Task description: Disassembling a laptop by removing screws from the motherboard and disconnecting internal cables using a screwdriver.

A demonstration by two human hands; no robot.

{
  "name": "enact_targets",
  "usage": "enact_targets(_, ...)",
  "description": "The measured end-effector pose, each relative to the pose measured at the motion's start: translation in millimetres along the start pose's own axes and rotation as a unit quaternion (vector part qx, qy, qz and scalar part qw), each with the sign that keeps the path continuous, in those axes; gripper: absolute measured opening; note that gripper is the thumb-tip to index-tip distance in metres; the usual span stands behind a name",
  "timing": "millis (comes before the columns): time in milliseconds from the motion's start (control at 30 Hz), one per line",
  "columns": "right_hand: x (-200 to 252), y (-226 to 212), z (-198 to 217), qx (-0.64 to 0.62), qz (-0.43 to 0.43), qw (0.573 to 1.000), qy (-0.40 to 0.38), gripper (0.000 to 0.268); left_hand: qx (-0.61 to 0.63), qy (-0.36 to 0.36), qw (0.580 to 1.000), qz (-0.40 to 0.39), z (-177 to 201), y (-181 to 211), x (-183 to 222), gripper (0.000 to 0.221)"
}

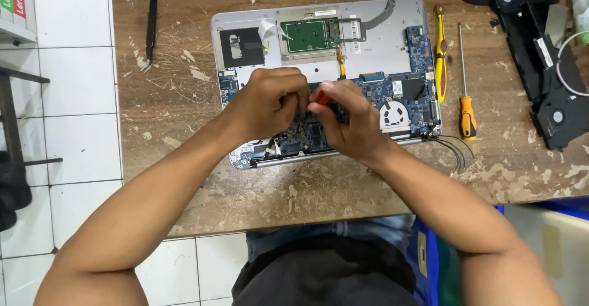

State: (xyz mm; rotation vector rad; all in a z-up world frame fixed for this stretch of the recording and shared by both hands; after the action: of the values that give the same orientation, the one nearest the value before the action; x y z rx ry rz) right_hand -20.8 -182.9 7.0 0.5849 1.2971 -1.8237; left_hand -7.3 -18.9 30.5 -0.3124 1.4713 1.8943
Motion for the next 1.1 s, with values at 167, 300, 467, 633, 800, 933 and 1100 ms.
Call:
enact_targets(167, -11, -3, -2, -0.003, 0.003, 1.0, -0.012, 0.038, -0.003, 0.02, 1.0, 0.001, 2, -4, -1, 0.033)
enact_targets(300, -19, -2, -4, -0.014, 0.044, 0.999, -0.017, 0.034, -0.022, 0.038, 0.999, -0.014, 5, -6, -3, 0.032)
enact_targets(467, -18, 7, 1, -0.034, 0.051, 0.998, -0.024, 0.036, -0.051, 0.119, 0.99, -0.046, 13, 1, -2, 0.031)
enact_targets(633, -7, 13, 1, -0.045, 0.056, 0.985, -0.155, 0.054, -0.073, 0.1, 0.981, -0.147, 21, 43, -11, 0.021)
enact_targets(800, -9, 13, -5, -0.043, 0.039, 0.994, -0.097, 0.044, -0.014, 0.102, 0.981, -0.162, 12, 30, -6, 0.014)
enact_targets(933, -14, 8, -2, -0.008, 0.041, 0.998, -0.041, 0.038, 0.01, 0.133, 0.98, -0.148, 15, 33, -9, 0.006)
enact_targets(1100, -19, 3, 0, -0.015, 0.04, 0.999, 0.005, 0.031, 0.019, 0.136, 0.979, -0.151, 14, 37, -13, 0.011)
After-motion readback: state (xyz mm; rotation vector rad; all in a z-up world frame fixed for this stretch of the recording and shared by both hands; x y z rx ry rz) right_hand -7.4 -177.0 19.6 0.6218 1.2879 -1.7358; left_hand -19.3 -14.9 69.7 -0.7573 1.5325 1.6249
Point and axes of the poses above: each hand's wrist, its own x-axis away from the middle knuckle, its own z-axis out of the back of the hand, y = z × x, the point moved 5 cm from there along -x, towards the middle knuckle, and after that the axes turned 3 degrees about -z, right-handed, at the moved point
